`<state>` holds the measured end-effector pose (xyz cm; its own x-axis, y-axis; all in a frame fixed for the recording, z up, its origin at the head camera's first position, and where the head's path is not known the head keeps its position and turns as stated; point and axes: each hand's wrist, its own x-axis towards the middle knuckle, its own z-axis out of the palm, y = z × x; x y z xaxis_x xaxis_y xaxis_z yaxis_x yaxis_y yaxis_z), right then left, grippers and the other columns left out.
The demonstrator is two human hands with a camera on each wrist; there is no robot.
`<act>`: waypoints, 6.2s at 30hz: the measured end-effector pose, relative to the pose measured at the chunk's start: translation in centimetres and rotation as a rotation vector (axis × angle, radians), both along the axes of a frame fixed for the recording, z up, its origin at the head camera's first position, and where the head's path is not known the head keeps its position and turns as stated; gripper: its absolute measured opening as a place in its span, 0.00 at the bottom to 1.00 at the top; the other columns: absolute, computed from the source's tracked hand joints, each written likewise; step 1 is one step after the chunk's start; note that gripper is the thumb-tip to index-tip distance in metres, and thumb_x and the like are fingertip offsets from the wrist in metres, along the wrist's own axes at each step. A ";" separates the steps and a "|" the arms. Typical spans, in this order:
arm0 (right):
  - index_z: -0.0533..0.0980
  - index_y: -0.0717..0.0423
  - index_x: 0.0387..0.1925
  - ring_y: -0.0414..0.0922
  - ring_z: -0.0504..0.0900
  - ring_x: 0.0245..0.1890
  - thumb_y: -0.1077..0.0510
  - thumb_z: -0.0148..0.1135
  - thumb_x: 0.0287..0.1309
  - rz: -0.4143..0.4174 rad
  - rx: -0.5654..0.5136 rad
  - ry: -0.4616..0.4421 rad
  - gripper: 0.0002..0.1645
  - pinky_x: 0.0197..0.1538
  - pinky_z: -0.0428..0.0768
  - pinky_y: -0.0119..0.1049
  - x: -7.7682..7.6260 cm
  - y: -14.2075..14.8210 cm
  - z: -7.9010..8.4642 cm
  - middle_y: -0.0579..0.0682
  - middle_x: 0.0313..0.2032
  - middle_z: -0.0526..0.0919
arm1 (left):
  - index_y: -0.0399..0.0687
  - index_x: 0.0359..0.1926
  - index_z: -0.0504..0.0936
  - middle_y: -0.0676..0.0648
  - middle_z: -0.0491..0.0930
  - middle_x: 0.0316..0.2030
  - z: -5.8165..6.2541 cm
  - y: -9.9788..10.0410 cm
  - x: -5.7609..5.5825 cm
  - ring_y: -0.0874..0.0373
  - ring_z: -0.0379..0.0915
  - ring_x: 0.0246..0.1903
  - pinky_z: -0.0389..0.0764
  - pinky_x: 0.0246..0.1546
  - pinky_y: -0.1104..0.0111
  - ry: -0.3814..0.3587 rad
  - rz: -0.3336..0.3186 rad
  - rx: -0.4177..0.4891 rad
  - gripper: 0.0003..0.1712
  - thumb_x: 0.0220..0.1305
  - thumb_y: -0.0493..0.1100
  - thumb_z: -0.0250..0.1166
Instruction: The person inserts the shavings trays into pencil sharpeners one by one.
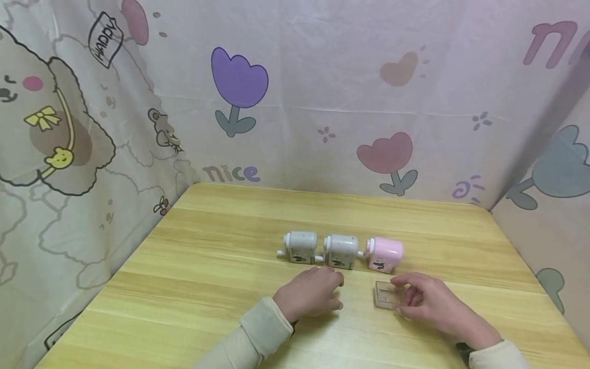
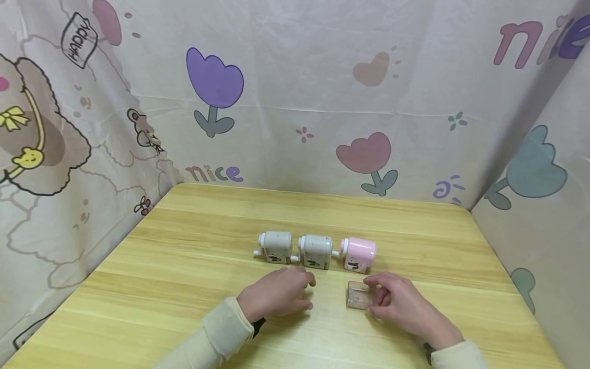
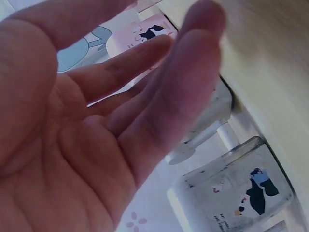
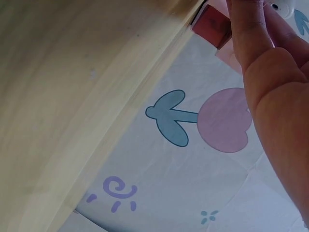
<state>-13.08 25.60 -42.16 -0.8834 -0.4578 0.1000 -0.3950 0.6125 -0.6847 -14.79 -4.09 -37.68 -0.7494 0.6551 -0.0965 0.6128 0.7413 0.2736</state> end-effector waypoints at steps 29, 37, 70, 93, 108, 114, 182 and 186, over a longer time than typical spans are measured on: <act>0.74 0.58 0.53 0.36 0.76 0.29 0.53 0.75 0.43 0.007 -0.024 -0.014 0.33 0.31 0.79 0.33 0.1 0.0 -0.1 0.48 0.35 0.78 | 0.48 0.65 0.66 0.48 0.73 0.50 2.2 9.8 -5.5 0.62 0.71 0.31 0.75 0.29 0.76 0.296 -0.046 -0.033 0.34 0.60 0.50 0.66; 0.74 0.59 0.52 0.36 0.77 0.29 0.54 0.74 0.43 0.017 -0.037 -0.025 0.33 0.32 0.79 0.33 0.1 0.0 -0.1 0.49 0.36 0.78 | 0.50 0.49 0.75 0.53 0.75 0.36 1.3 11.1 -5.8 0.63 0.69 0.31 0.73 0.26 0.76 0.286 -0.074 -0.036 0.18 0.58 0.45 0.66; 0.73 0.54 0.47 0.38 0.78 0.29 0.53 0.72 0.47 0.035 -0.058 -0.086 0.26 0.31 0.80 0.35 0.0 0.3 -0.1 0.47 0.31 0.78 | 0.47 0.45 0.71 0.54 0.74 0.33 8.1 6.0 0.5 0.69 0.66 0.26 0.67 0.25 0.83 0.293 -0.238 0.176 0.17 0.56 0.30 0.63; 0.73 0.57 0.55 0.37 0.77 0.31 0.52 0.73 0.45 0.007 -0.023 -0.073 0.34 0.33 0.79 0.33 0.0 0.2 -0.1 0.49 0.44 0.78 | 0.47 0.42 0.73 0.53 0.76 0.35 2.2 1.3 0.1 0.65 0.71 0.28 0.72 0.29 0.77 0.214 -0.121 0.138 0.22 0.47 0.26 0.65; 0.73 0.56 0.55 0.37 0.76 0.31 0.50 0.73 0.46 -0.002 -0.012 -0.093 0.34 0.33 0.79 0.33 -0.1 0.2 0.0 0.48 0.44 0.78 | 0.47 0.44 0.73 0.50 0.77 0.37 1.4 1.6 0.1 0.64 0.73 0.31 0.74 0.31 0.75 0.276 -0.115 0.120 0.17 0.54 0.31 0.64; 0.73 0.55 0.55 0.37 0.76 0.31 0.50 0.73 0.46 0.001 -0.012 -0.088 0.34 0.32 0.78 0.33 -0.1 0.3 0.1 0.48 0.45 0.78 | 0.46 0.44 0.73 0.50 0.76 0.37 1.3 1.7 0.3 0.63 0.73 0.31 0.74 0.31 0.75 0.312 -0.117 0.121 0.17 0.53 0.30 0.64; 0.73 0.59 0.53 0.35 0.76 0.31 0.54 0.74 0.44 -0.006 0.005 0.010 0.33 0.33 0.79 0.32 -0.2 -1.5 0.0 0.48 0.39 0.77 | 0.50 0.44 0.72 0.50 0.77 0.37 0.8 1.5 -0.2 0.64 0.73 0.30 0.73 0.28 0.76 0.143 -0.034 0.161 0.14 0.59 0.32 0.60; 0.73 0.59 0.53 0.36 0.76 0.31 0.54 0.73 0.45 0.002 -0.004 0.015 0.33 0.33 0.79 0.33 -0.3 -1.8 0.0 0.49 0.39 0.77 | 0.50 0.45 0.72 0.49 0.77 0.37 0.8 1.5 -0.2 0.64 0.73 0.30 0.73 0.28 0.76 0.145 -0.037 0.163 0.15 0.58 0.32 0.61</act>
<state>-13.35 23.81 -42.19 -0.8808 -0.4593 0.1151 -0.4066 0.6091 -0.6810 -14.96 -2.60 -36.92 -0.7226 0.6807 0.1200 0.6807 0.6708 0.2944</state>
